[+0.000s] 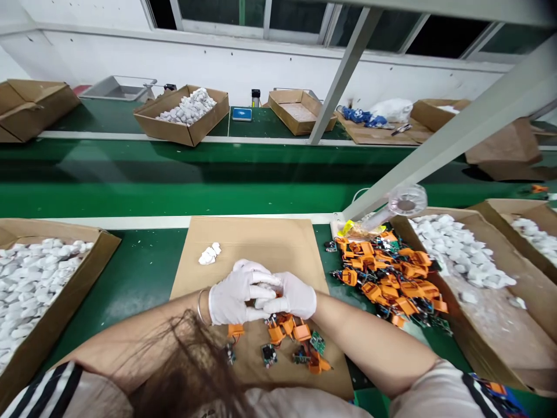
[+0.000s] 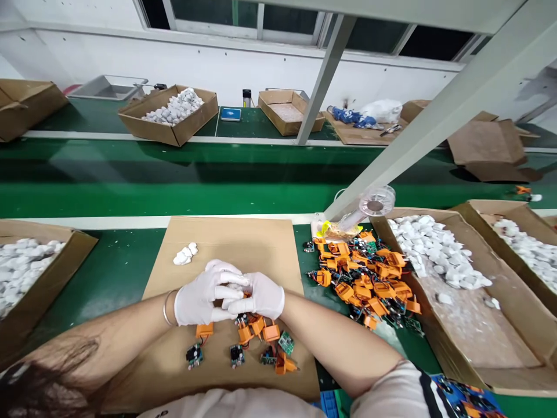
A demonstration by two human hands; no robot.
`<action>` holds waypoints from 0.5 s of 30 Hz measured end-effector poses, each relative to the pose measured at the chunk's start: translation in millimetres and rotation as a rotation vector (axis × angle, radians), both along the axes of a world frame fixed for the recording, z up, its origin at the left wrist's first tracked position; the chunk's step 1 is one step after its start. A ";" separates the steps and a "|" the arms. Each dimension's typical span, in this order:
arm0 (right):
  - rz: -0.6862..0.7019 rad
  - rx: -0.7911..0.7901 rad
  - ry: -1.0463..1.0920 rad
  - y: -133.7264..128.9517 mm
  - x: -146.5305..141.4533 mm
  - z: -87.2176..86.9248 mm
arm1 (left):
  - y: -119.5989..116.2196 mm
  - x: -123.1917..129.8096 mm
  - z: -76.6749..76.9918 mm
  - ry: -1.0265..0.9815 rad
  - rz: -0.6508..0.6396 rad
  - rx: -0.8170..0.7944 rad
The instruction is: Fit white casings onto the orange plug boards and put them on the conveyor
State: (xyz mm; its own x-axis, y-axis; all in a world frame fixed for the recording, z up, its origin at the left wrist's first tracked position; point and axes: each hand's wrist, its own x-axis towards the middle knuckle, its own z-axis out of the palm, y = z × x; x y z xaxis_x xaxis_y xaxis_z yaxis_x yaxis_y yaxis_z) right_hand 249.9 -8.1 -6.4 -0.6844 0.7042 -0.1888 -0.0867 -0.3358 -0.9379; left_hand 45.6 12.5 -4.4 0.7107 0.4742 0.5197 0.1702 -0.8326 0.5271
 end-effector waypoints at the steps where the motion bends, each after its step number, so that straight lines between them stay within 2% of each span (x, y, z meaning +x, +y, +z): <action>1: 0.005 0.012 -0.010 0.2 -0.2 1.8 | -0.3 0.6 1.4 0.009 -0.002 -0.005; 6: 0.059 0.120 -0.057 1.3 6.0 8.5 | -2.4 3.5 7.1 0.043 -0.014 -0.007; 9: 0.050 0.108 -0.075 -0.2 11.0 2.8 | -1.9 3.0 5.0 0.068 0.000 -0.027; 11: -0.042 0.038 -0.043 -1.8 11.2 -4.8 | -0.1 2.1 2.7 0.066 0.073 -0.044; 15: -0.360 -0.129 0.048 -1.8 1.9 -16.0 | 6.5 0.7 1.0 0.040 0.194 -0.085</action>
